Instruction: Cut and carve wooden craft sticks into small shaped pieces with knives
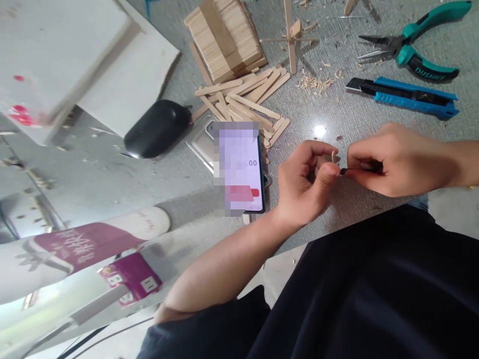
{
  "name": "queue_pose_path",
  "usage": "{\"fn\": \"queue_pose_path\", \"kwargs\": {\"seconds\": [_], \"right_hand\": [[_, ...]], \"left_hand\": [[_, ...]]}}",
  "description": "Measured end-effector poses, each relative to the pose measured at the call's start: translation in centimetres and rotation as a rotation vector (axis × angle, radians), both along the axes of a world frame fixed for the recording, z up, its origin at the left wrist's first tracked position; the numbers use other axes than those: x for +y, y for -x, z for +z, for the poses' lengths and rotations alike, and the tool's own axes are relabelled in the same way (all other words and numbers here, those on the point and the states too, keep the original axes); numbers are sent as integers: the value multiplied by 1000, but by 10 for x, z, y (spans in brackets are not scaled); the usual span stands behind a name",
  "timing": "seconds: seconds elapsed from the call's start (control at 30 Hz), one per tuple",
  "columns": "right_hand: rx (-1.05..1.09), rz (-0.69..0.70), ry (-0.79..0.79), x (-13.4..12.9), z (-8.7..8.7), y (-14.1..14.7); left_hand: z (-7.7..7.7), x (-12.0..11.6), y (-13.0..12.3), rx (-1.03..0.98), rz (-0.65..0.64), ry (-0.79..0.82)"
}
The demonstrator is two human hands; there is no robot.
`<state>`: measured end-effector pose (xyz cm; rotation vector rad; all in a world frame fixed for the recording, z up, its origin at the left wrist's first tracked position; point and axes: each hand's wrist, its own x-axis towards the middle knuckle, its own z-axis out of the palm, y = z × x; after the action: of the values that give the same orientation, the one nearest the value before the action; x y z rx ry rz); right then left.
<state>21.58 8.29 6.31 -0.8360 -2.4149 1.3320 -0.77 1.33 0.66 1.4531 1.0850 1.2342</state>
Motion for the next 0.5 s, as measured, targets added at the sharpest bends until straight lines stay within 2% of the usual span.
{"fn": "queue_pose_path", "kwargs": {"seconds": [0.2,0.5], "right_hand": [[-63,5,-7,-4,1,5],[-135,-32,133,-3,9,8]], "left_hand": [[6,2,-2,104,-7,20],[2,-4,1,270,27,-67]]}}
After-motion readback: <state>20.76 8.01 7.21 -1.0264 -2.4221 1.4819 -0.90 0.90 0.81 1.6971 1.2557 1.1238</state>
